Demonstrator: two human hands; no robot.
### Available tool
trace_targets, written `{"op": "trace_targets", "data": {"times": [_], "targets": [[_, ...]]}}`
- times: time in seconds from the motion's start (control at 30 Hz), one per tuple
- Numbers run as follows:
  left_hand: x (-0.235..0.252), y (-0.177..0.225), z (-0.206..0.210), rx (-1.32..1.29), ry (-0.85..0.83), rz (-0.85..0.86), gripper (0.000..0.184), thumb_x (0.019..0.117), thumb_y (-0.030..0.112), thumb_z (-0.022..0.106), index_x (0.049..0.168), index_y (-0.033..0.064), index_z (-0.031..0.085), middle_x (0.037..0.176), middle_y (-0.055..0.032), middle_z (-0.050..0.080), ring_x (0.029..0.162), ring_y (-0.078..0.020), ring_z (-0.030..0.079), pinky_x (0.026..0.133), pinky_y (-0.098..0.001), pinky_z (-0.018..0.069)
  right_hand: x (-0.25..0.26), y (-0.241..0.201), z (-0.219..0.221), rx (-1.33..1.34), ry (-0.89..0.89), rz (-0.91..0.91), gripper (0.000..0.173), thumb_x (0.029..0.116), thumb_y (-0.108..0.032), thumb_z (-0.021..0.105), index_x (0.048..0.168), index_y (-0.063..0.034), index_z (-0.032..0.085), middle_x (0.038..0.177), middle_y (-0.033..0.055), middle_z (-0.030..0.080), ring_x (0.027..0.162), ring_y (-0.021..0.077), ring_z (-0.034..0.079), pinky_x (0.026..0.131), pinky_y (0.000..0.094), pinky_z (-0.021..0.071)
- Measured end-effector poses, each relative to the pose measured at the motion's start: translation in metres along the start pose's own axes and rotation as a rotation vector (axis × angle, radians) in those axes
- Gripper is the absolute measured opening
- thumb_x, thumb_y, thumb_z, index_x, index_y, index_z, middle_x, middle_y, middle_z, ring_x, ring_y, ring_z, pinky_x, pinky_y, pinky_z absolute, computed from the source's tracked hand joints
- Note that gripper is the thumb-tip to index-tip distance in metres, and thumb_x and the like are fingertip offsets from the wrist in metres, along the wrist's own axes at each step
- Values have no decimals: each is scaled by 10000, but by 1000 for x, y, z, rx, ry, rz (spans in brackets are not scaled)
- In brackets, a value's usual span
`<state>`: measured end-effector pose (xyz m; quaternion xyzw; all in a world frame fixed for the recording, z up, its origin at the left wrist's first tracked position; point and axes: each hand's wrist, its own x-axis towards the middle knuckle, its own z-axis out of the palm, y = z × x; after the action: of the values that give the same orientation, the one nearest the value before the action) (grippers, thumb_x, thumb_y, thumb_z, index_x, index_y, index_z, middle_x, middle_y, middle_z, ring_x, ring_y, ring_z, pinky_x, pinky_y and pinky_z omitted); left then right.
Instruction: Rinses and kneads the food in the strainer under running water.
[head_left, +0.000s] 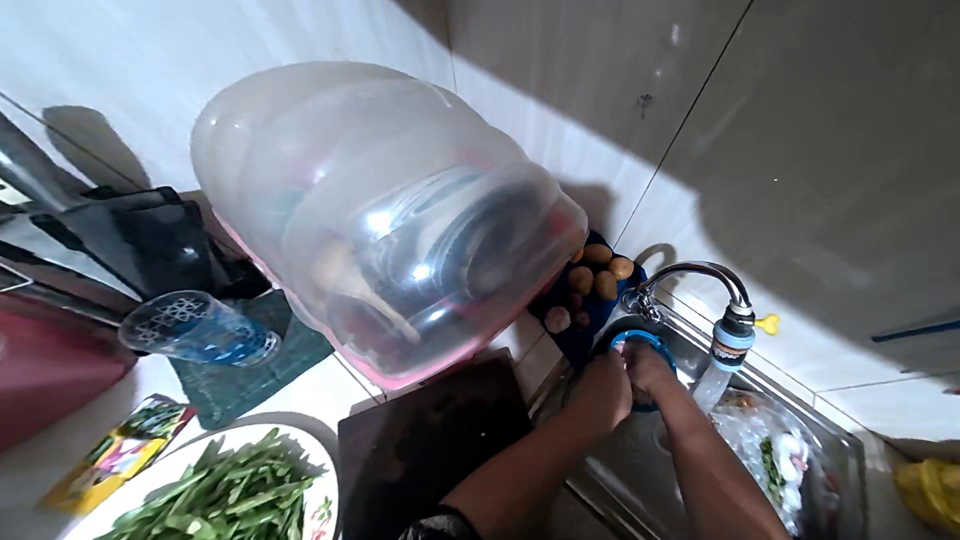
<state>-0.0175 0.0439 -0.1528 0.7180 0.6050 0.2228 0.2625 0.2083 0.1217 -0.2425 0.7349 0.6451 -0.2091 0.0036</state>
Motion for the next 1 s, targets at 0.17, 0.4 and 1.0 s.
{"op": "trace_targets", "data": {"times": [0.17, 0.4, 1.0], "targets": [[137, 35, 18, -473, -49, 162, 446, 1052, 489, 479, 1485, 381, 474, 1263, 28, 690, 1093, -104, 684, 946, -364, 601, -29, -8, -50, 193, -150, 11, 822, 525, -579, 941, 1206, -196, 686, 1096, 43, 740, 999, 238, 715, 882, 561, 599], [199, 19, 86, -709, -304, 11, 350, 1078, 505, 380, 1381, 484, 554, 1313, 28, 676, 975, -216, 738, 719, -495, 651, -9, 24, -45, 140, -194, -142, 490, 728, -453, 843, 1170, -284, 713, 1096, -26, 742, 1021, 169, 707, 913, 504, 593], [198, 69, 90, 156, -25, 22, 523, 988, 685, 311, 1175, 352, 669, 1023, -13, 737, 995, -276, 700, 822, -613, 560, -35, -2, 5, -208, 33, -192, 778, 773, -691, 669, 1288, -109, 652, 1279, 150, 673, 1252, 346, 597, 1057, 606, 465]]}}
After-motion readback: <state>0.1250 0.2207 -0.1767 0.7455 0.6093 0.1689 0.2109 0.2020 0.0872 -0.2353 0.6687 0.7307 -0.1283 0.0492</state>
